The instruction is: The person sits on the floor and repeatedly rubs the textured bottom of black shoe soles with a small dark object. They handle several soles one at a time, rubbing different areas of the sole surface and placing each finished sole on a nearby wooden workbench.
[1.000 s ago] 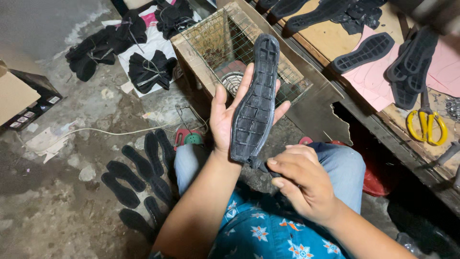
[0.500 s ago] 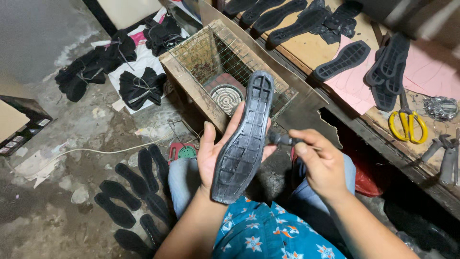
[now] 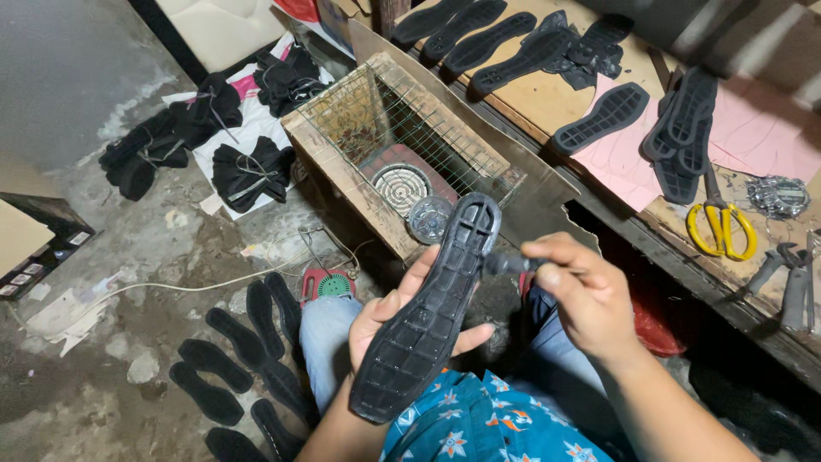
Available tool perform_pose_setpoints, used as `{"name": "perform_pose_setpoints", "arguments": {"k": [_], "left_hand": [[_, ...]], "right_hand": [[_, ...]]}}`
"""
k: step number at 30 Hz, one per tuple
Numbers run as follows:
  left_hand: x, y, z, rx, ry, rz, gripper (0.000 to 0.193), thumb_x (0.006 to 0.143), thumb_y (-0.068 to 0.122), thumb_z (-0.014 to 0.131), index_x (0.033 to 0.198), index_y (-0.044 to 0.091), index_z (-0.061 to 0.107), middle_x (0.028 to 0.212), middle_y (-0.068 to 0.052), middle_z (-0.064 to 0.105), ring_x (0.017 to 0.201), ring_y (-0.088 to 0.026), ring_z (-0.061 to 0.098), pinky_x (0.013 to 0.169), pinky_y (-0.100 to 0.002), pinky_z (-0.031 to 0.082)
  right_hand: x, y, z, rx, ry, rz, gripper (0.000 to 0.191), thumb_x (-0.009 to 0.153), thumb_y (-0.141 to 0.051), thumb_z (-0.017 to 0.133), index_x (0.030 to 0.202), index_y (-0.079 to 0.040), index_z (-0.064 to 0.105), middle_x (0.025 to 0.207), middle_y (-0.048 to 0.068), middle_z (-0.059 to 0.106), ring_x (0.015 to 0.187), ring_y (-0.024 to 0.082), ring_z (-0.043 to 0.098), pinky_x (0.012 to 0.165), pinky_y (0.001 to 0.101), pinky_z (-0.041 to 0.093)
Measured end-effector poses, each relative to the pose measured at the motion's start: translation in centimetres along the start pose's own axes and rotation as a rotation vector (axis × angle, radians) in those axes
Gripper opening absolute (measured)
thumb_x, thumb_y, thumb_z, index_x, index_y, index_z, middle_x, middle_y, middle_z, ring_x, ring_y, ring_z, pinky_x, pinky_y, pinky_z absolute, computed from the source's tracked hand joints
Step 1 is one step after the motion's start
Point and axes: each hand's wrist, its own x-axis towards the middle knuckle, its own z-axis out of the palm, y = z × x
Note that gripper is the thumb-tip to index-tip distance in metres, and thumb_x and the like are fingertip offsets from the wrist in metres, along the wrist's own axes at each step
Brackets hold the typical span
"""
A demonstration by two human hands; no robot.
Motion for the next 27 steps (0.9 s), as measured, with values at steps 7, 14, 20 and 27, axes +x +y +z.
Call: {"name": "perform_pose_setpoints", "arguments": {"k": [7, 14, 20, 27], "left_hand": [[-0.9, 0.2, -0.7, -0.123, 0.021, -0.049, 0.065, 0.097, 0.008, 0.059, 0.157, 0.007, 0.035, 0.166, -0.022, 0.031, 0.159, -0.036, 0.021, 0.112, -0.079, 0.029], [-1.2, 0.7, -1.3, -0.151, 0.025, -0.084, 0.065, 0.096, 0.008, 0.062, 0.155, 0.005, 0.034, 0.163, -0.027, 0.031, 0.159, -0.039, 0.021, 0.109, -0.08, 0.034], [-1.5, 0.7, -2.2, -0.125, 0.058, -0.082, 0.066, 0.096, 0.009, 0.064, 0.155, 0.004, 0.034, 0.16, -0.029, 0.034, 0.158, -0.04, 0.025, 0.107, -0.08, 0.036], [-1.6, 0.9, -2.6, -0.055, 0.089, -0.125, 0.065, 0.098, 0.009, 0.063, 0.157, 0.007, 0.034, 0.16, -0.026, 0.036, 0.158, -0.035, 0.028, 0.109, -0.077, 0.038]], "right_hand": [[0.1, 1.8, -1.3, 0.066, 0.227, 0.131, 0.03, 0.104, -0.007, 0.061, 0.131, 0.004, 0.068, 0.104, 0.003, 0.065, 0.089, 0.008, 0.052, 0.082, 0.0241, 0.041], [0.5, 2.1, -2.1, 0.032, 0.214, 0.12, 0.028, 0.102, -0.01, 0.06, 0.126, 0.003, 0.066, 0.109, 0.004, 0.069, 0.098, 0.009, 0.061, 0.091, 0.0255, 0.047], [0.7, 1.5, -1.8, -0.042, 0.145, 0.107, 0.029, 0.104, -0.009, 0.061, 0.129, 0.004, 0.068, 0.112, 0.004, 0.066, 0.099, 0.009, 0.057, 0.09, 0.0255, 0.044], [1.1, -0.1, -0.4, -0.289, -0.036, -0.097, 0.026, 0.1, -0.009, 0.062, 0.123, 0.002, 0.068, 0.119, 0.009, 0.065, 0.109, 0.015, 0.061, 0.095, 0.0276, 0.047]]}}
